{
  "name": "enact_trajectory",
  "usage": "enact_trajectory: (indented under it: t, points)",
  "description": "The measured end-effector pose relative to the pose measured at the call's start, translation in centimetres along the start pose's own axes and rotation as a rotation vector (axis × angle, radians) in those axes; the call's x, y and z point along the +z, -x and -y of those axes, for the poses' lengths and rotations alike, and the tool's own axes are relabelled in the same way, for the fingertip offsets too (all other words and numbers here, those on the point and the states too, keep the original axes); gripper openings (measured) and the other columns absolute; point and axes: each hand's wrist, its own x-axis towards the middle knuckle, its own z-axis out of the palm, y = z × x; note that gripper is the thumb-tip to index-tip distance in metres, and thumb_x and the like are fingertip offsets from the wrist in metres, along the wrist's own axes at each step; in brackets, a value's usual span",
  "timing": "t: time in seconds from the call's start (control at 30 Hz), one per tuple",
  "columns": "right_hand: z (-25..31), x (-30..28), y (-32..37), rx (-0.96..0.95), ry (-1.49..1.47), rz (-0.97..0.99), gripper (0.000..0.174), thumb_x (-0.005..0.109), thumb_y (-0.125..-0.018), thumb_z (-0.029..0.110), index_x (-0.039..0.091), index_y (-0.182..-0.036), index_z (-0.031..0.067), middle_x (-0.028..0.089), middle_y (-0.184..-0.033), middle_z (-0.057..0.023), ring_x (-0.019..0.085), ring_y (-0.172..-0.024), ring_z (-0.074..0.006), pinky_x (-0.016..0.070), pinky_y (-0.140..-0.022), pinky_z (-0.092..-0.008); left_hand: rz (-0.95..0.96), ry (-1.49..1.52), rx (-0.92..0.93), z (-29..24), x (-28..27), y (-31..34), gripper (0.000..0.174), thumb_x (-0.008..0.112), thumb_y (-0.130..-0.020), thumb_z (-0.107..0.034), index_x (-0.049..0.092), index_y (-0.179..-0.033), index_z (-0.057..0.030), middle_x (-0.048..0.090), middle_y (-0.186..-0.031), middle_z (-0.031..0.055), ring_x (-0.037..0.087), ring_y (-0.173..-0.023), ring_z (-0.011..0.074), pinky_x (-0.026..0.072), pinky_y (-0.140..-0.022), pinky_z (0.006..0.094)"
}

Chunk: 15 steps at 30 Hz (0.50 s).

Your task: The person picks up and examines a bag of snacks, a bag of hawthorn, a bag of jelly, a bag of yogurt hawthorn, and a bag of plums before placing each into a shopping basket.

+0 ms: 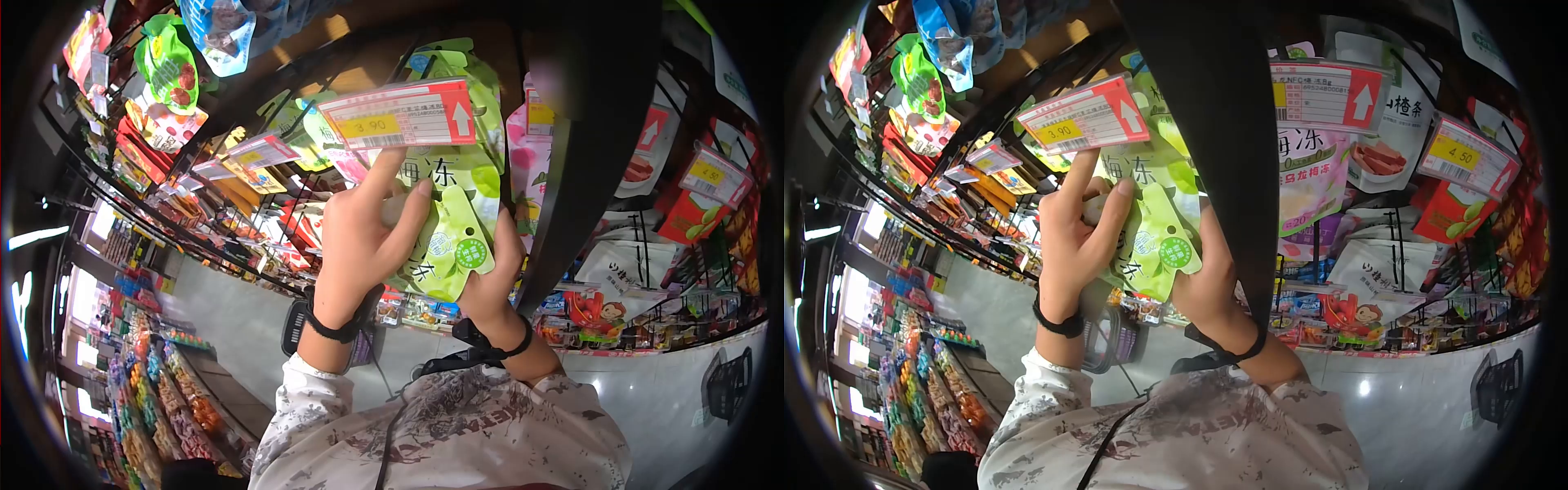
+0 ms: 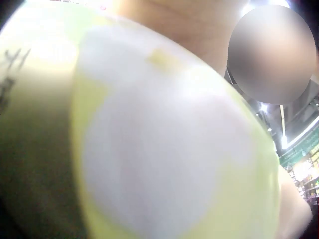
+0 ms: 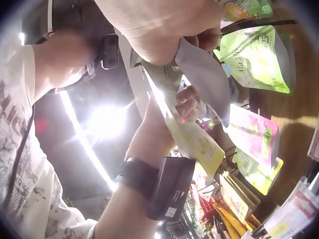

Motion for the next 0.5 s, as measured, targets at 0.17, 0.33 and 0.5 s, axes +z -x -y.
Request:
enact_trajectory:
  t: [0.17, 0.33, 0.5]
  points:
    - [-0.6, 0.2, 0.1, 0.020, -0.013, -0.045, 0.054, 0.079, -0.087, 0.018, 0.057, -0.130, -0.0057, 0.071, -0.117, -0.0122, 0.070, -0.103, -0.0183, 0.0540, -0.090, -0.0324, -0.034, -0.023, -0.041, -0.3, 0.1, 0.0, 0.039, 0.070, -0.092, -0.014, 0.060, -0.127, -0.0010, 0.065, -0.067, 0.0112, 0.062, -0.055, 0.0225, 0.0468, -0.052, 0.0321]
    - [-0.5, 0.5, -0.4, 0.008, -0.146, -0.044, 0.052, 0.078, -0.088, 0.019, 0.057, -0.129, -0.0056, 0.071, -0.115, -0.0122, 0.070, -0.101, -0.0185, 0.0544, -0.087, -0.0325, -0.098, -0.031, 0.003, 0.0, 0.5, -0.3, 0.033, 0.071, -0.091, -0.015, 0.063, -0.120, -0.0004, 0.065, -0.065, 0.0130, 0.067, -0.055, 0.0294, 0.0489, -0.052, 0.0351]
    - [-0.9, 0.5, 0.1, -0.039, 0.059, -0.091, 0.046, 0.074, -0.089, 0.015, 0.058, -0.126, -0.0069, 0.068, -0.117, -0.0174, 0.067, -0.109, -0.0233, 0.0518, -0.092, -0.0338, -0.147, -0.068, -0.045, 0.1, 0.6, 0.2, 0.035, 0.069, -0.092, -0.010, 0.063, -0.124, 0.0045, 0.065, -0.067, 0.0088, 0.057, -0.052, 0.0091, 0.0441, -0.052, 0.0262]
